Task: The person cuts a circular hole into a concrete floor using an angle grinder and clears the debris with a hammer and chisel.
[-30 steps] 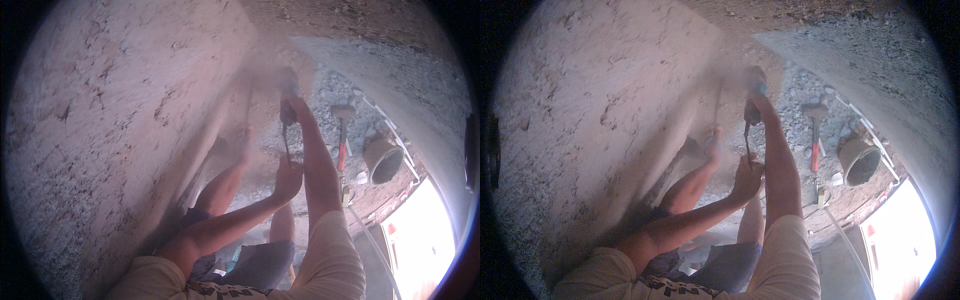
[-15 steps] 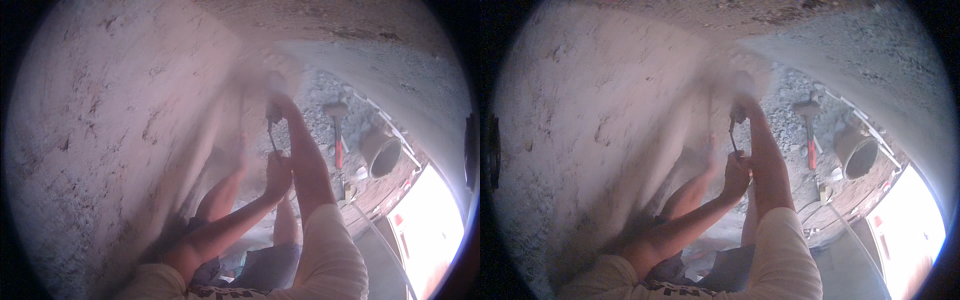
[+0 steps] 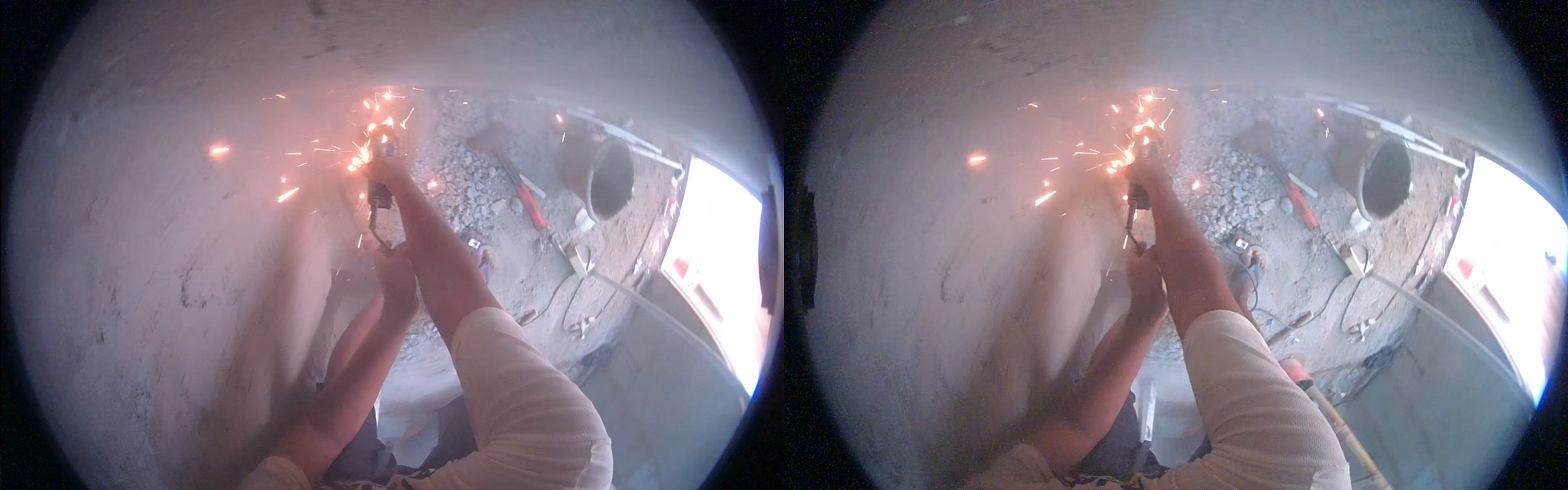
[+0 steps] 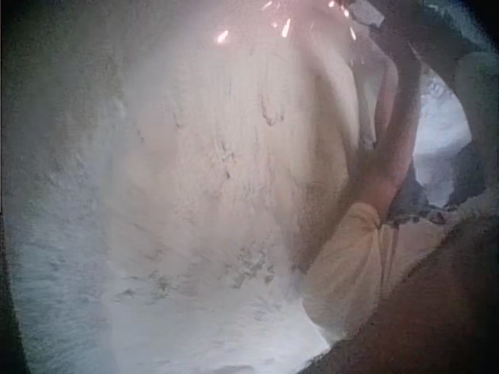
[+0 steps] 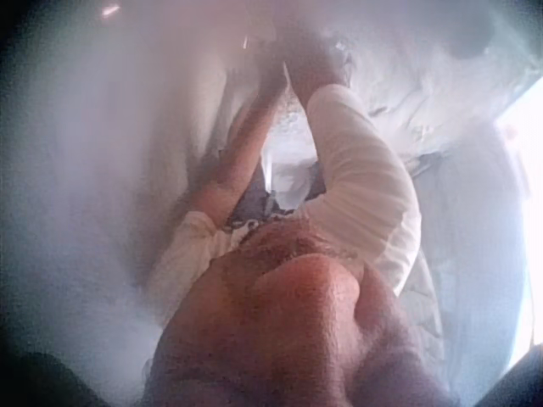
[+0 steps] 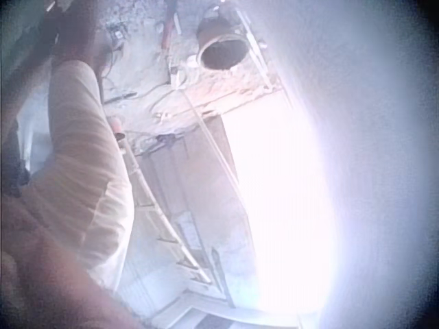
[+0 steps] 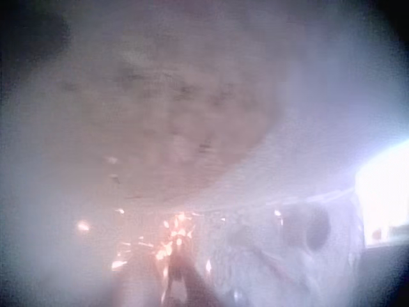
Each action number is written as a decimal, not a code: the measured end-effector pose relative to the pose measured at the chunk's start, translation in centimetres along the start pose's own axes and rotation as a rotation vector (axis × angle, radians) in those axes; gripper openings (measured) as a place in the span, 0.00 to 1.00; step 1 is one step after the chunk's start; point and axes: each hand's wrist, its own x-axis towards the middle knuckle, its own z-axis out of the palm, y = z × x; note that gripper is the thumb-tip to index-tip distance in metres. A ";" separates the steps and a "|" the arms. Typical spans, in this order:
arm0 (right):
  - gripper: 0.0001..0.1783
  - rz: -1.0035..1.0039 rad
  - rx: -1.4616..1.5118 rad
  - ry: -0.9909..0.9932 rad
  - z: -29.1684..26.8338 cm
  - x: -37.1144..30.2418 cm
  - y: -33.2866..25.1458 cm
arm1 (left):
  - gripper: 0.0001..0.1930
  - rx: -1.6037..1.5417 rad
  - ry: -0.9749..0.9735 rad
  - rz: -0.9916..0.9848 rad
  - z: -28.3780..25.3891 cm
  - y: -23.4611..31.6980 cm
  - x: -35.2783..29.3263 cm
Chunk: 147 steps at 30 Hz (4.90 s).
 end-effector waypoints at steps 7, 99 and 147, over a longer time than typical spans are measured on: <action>0.29 0.346 0.246 -0.195 -2.6 -0.3 -1.5 | 0.16 0.186 -0.142 0.122 -3.5 -2.7 3.7; 0.32 0.834 0.816 -0.369 -5.8 -1.2 -2.6 | 0.22 0.730 -0.076 -0.216 -2.1 3.1 19.5; 0.26 0.863 0.769 -0.370 -5.5 -0.5 -3.1 | 0.17 0.745 -0.048 -0.322 -2.1 4.4 20.8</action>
